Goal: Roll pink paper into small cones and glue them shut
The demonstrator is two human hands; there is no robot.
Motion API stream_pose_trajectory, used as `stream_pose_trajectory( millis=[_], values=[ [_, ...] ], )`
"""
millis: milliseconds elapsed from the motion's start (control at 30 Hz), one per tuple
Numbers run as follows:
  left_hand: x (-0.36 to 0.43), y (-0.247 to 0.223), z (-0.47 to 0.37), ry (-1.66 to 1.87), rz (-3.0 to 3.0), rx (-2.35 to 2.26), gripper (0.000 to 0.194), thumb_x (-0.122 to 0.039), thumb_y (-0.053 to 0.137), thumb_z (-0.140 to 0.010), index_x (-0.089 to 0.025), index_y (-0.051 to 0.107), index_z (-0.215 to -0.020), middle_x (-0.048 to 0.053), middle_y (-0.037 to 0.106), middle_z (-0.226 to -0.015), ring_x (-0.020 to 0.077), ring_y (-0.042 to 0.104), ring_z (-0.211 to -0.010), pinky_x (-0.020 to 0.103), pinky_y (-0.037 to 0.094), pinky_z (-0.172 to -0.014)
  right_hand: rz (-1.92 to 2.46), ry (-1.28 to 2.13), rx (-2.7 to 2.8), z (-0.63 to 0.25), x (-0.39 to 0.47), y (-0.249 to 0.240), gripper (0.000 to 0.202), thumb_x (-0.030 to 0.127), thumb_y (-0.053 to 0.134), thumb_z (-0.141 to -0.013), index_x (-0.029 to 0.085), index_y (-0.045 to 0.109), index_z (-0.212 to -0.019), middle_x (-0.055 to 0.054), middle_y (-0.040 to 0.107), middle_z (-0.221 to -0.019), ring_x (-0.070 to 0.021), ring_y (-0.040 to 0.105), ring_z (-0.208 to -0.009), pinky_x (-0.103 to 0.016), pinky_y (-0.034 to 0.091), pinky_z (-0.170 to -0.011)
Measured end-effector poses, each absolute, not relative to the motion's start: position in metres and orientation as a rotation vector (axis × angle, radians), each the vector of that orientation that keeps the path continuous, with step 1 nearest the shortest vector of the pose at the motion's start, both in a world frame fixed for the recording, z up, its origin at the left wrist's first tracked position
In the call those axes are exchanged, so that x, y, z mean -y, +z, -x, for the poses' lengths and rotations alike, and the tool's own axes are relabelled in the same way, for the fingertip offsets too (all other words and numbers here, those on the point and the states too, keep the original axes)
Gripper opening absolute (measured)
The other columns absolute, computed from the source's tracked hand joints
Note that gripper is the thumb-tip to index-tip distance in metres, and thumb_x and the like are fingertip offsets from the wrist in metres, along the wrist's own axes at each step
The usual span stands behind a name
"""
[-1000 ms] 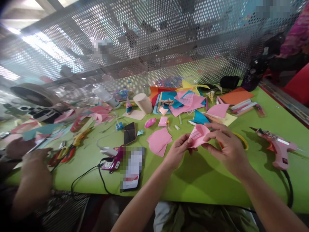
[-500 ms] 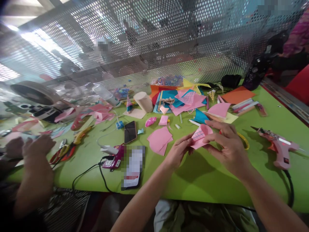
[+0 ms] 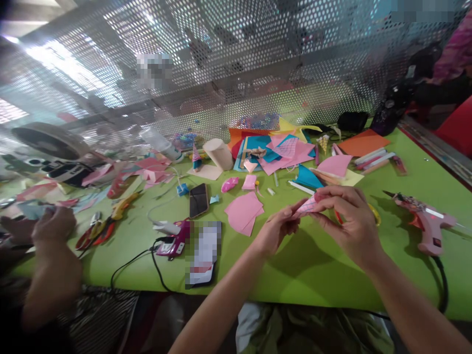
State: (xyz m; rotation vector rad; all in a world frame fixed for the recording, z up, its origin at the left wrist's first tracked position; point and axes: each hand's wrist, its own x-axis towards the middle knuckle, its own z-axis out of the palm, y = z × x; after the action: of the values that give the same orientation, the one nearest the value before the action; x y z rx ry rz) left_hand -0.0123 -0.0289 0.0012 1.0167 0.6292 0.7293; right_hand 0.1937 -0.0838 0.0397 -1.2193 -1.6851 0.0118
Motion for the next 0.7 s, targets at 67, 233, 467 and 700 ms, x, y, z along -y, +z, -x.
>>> stream_pose_trajectory(
  millis=[67, 233, 467, 700],
  values=[
    [0.03, 0.001, 0.013, 0.735, -1.102, -0.634, 0.058, -0.054, 0.059, -0.102, -0.021, 0.068, -0.149, 0.002, 0.051, -0.087, 0.0131, 0.043, -0.074, 0.028, 0.036, -0.073, 1.222, 0.008, 1.671, -0.193, 0.084, 0.039, 0.011, 0.026, 0.078, -0.095, 0.034, 0.074, -0.1, -0.005, 0.074, -0.112, -0.0315, 0.069, -0.106, -0.053, 0.053, -0.093],
    [0.033, 0.008, 0.016, 0.739, -1.356, -0.649, 0.065, -0.058, 0.057, -0.104, -0.022, 0.06, -0.157, 0.003, 0.049, -0.096, 0.0148, 0.046, -0.08, 0.03, 0.043, -0.08, 1.264, -0.04, 1.623, -0.192, 0.083, 0.039, 0.01, 0.026, 0.077, -0.096, 0.034, 0.072, -0.098, -0.005, 0.074, -0.11, -0.0318, 0.069, -0.105, -0.055, 0.051, -0.095],
    [0.037, 0.015, 0.012, 0.84, -1.671, -0.725, 0.056, -0.055, 0.054, -0.107, -0.023, 0.065, -0.152, 0.006, 0.054, -0.1, 0.0213, 0.049, -0.095, 0.035, 0.046, -0.095, 1.28, 0.023, 1.594, -0.191, 0.085, 0.04, 0.008, 0.027, 0.076, -0.096, 0.033, 0.071, -0.095, -0.005, 0.075, -0.102, -0.0319, 0.071, -0.103, -0.053, 0.054, -0.093],
    [0.034, 0.004, 0.01, 0.884, -1.587, -0.802, 0.051, -0.051, 0.053, -0.109, -0.022, 0.069, -0.147, 0.004, 0.052, -0.098, 0.0156, 0.05, -0.083, 0.028, 0.048, -0.079, 1.321, 0.222, 1.443, -0.193, 0.085, 0.028, 0.021, 0.037, 0.081, -0.092, 0.032, 0.067, -0.107, -0.003, 0.072, -0.106, -0.0294, 0.071, -0.103, -0.05, 0.057, -0.096]
  ],
)
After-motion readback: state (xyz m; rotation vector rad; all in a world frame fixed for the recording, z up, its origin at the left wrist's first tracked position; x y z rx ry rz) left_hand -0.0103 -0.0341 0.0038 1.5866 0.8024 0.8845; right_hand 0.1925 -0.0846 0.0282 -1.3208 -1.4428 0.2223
